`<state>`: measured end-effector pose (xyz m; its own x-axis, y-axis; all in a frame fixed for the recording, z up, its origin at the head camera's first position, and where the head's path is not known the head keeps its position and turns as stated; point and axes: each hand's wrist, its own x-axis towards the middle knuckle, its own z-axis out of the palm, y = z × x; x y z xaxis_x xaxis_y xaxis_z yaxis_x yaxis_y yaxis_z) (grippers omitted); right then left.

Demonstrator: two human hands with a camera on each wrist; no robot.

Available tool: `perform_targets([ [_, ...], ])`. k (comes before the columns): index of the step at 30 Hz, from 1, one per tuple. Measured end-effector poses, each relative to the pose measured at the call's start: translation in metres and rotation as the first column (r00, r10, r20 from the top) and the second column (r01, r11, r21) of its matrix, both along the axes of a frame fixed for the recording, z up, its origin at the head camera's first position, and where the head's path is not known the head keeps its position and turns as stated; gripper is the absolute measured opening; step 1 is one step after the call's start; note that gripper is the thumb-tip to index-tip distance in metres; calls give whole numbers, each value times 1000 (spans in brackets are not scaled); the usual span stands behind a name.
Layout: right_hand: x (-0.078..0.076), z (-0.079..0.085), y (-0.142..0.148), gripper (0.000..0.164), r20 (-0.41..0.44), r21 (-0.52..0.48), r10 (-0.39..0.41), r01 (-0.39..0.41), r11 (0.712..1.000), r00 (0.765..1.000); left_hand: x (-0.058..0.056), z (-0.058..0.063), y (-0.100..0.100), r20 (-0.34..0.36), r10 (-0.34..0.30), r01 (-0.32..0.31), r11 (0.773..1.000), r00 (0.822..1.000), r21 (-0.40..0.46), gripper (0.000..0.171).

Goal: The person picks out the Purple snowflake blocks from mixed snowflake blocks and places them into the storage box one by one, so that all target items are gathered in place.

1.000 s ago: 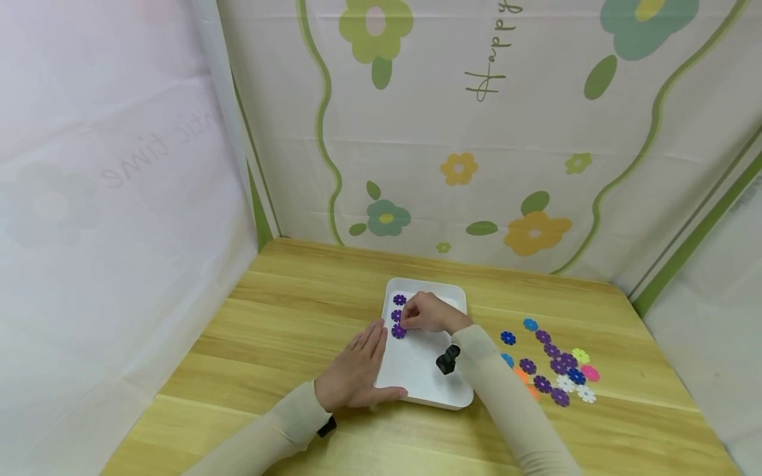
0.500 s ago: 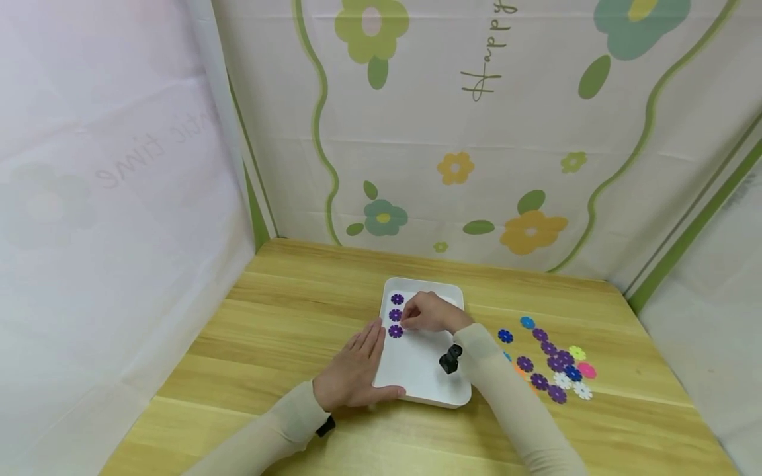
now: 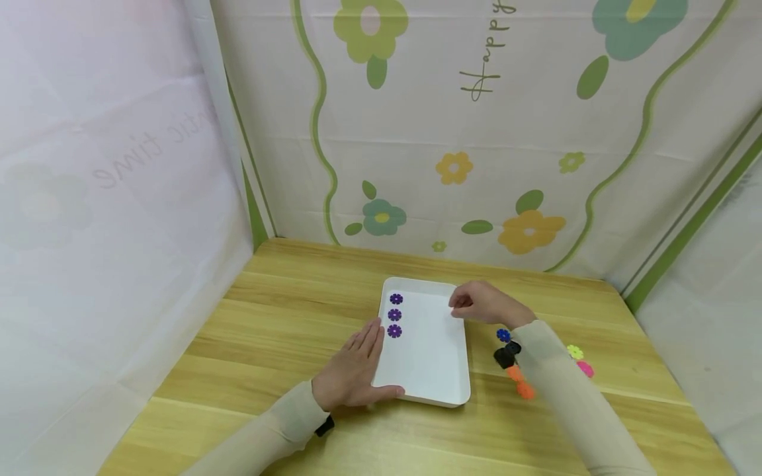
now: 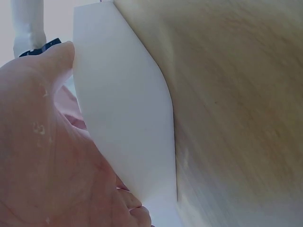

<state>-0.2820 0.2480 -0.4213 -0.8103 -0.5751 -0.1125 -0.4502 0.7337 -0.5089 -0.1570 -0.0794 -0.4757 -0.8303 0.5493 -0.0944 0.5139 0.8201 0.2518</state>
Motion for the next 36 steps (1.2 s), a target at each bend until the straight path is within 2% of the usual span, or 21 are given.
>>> perform_targets([
  [5,7,0,51,17,-8,-7,-74,74,997,997,1,-1,0,-12,-16,16,1000,1000,2,118],
  [11,18,-6,108,26,6,54,-166,165,985,986,2,0,-1,-7,-17,17,1000,1000,12,118],
  [18,28,-18,155,25,-14,103,-239,239,965,971,3,0,-1,-8,-12,12,1000,1000,17,118],
  [27,40,-42,174,30,1,100,-315,313,944,949,2,3,-1,-4,-10,10,1000,1000,15,118],
  [32,40,-56,177,27,-6,88,-313,312,946,950,2,3,-1,-15,-12,12,1000,1000,11,118],
  [36,37,-59,177,25,0,95,-327,325,941,945,2,2,0,-24,-19,19,1000,1000,6,117],
])
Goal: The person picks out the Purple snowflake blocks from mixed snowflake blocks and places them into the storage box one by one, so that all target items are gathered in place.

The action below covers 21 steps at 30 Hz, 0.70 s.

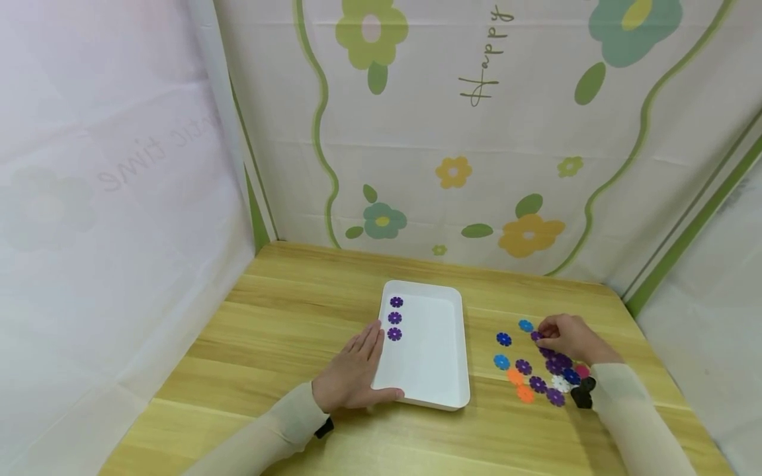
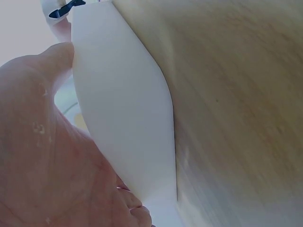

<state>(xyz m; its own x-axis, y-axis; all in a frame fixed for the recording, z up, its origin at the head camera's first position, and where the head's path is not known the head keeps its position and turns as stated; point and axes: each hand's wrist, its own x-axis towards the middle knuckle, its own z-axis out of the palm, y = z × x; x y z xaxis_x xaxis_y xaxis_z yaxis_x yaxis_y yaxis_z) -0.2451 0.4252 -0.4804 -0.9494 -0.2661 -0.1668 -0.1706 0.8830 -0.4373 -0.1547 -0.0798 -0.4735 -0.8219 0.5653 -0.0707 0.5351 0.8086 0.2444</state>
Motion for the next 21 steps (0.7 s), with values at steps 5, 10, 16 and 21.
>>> perform_targets([
  [5,-4,3,-3,24,22,0,-13,13,1000,1000,-1,-5,-1,-25,-11,11,1000,1000,2,117],
  [10,-7,5,-4,18,52,-6,-29,30,1000,998,-4,-16,-2,-55,-8,8,1000,998,2,119],
  [16,-8,14,-7,10,66,-12,-15,16,1000,998,-6,-19,-2,-44,-2,2,1000,999,0,121],
  [21,-7,30,-13,12,106,-38,8,-4,999,994,-5,-17,-2,-36,5,-5,1000,999,1,121],
])
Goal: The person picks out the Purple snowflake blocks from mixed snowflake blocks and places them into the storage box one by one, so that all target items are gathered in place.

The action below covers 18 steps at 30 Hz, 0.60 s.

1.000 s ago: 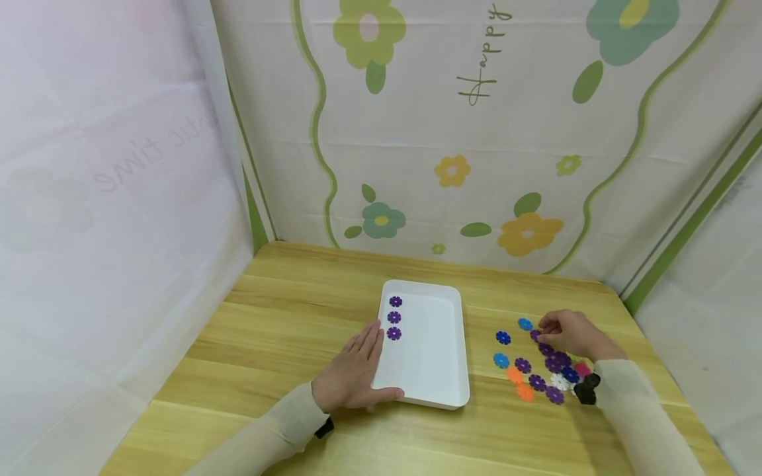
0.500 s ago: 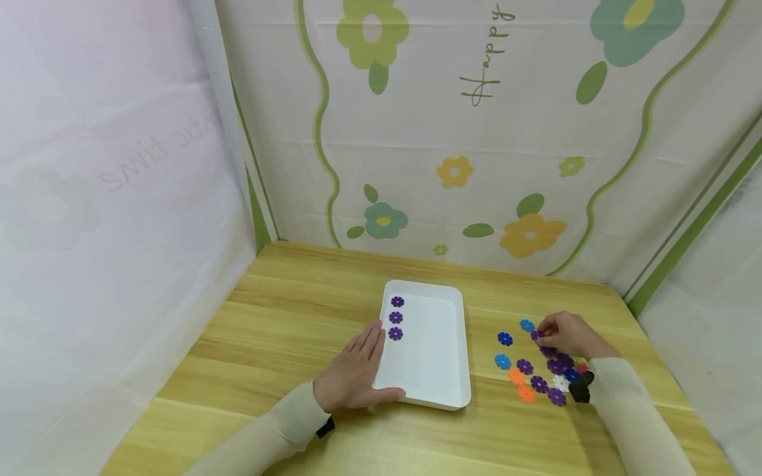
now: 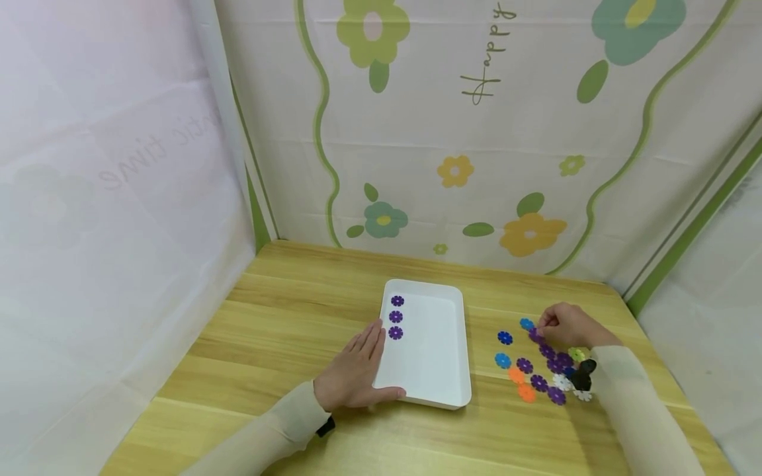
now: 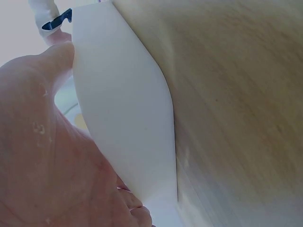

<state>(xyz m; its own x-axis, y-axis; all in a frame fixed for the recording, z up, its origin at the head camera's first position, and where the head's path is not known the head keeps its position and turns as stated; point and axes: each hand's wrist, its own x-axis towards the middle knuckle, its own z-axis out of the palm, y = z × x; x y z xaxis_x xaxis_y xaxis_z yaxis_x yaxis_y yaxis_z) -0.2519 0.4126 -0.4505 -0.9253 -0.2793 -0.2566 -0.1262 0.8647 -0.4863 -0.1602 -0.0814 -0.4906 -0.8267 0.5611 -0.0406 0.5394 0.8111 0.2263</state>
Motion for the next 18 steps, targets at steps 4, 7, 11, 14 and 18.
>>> perform_targets([
  [4,-1,8,-6,16,-1,-16,26,-26,1000,1000,0,1,0,8,0,-1,1000,1000,6,121],
  [7,-5,11,-13,15,-4,-62,50,-50,997,999,0,1,0,12,-1,0,1000,1000,4,121],
  [11,-8,13,-29,14,40,-154,68,-61,986,997,0,0,-1,10,-3,3,1000,1000,2,121],
  [14,-9,17,-45,15,67,-200,96,-81,976,993,-1,-1,-1,11,-4,4,1000,1000,2,121],
  [18,-9,27,-72,16,87,-235,153,-129,963,984,-1,-2,-1,21,1,-1,1000,1000,-2,122],
])
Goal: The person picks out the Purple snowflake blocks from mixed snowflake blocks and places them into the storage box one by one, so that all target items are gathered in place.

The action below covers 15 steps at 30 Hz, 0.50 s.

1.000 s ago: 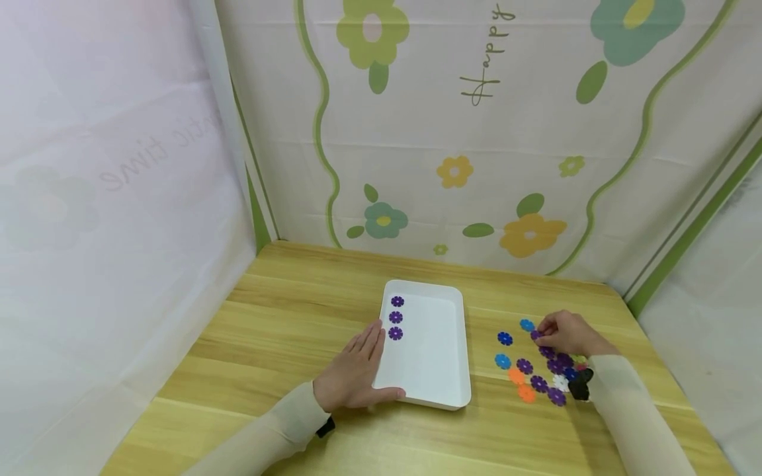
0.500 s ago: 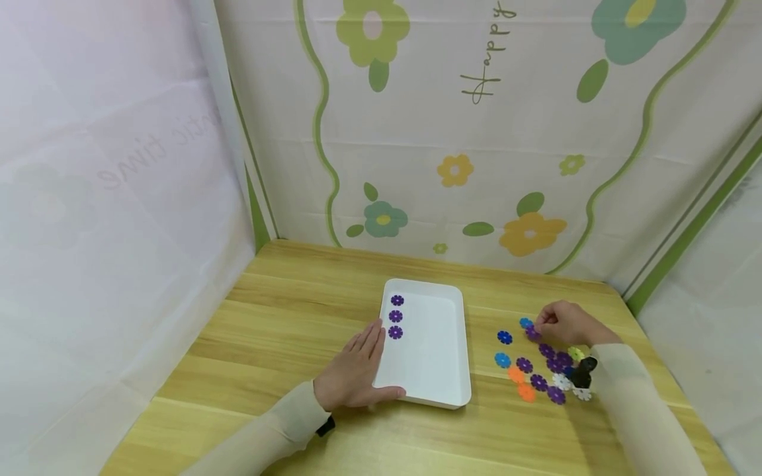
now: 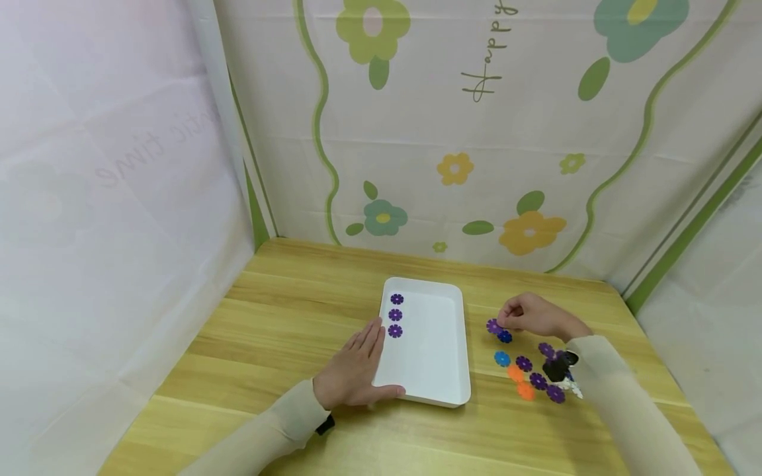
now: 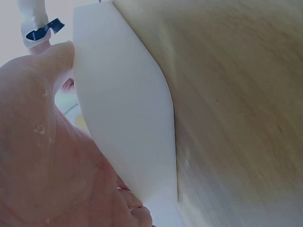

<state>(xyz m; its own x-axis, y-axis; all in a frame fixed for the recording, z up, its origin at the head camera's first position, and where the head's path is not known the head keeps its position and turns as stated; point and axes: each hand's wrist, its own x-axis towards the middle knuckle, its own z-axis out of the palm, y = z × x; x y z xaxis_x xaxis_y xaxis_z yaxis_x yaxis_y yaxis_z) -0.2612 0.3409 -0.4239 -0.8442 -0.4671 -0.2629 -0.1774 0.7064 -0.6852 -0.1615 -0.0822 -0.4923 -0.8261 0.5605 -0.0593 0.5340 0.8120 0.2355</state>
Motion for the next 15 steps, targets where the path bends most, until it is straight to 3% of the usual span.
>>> perform_targets([
  [8,-3,11,-62,14,2,-7,140,-140,990,990,3,4,-1,-7,-1,1,1000,1000,16,120],
  [15,-7,3,-115,12,23,10,184,-184,983,983,6,14,3,14,11,-10,1000,1000,-11,120],
])
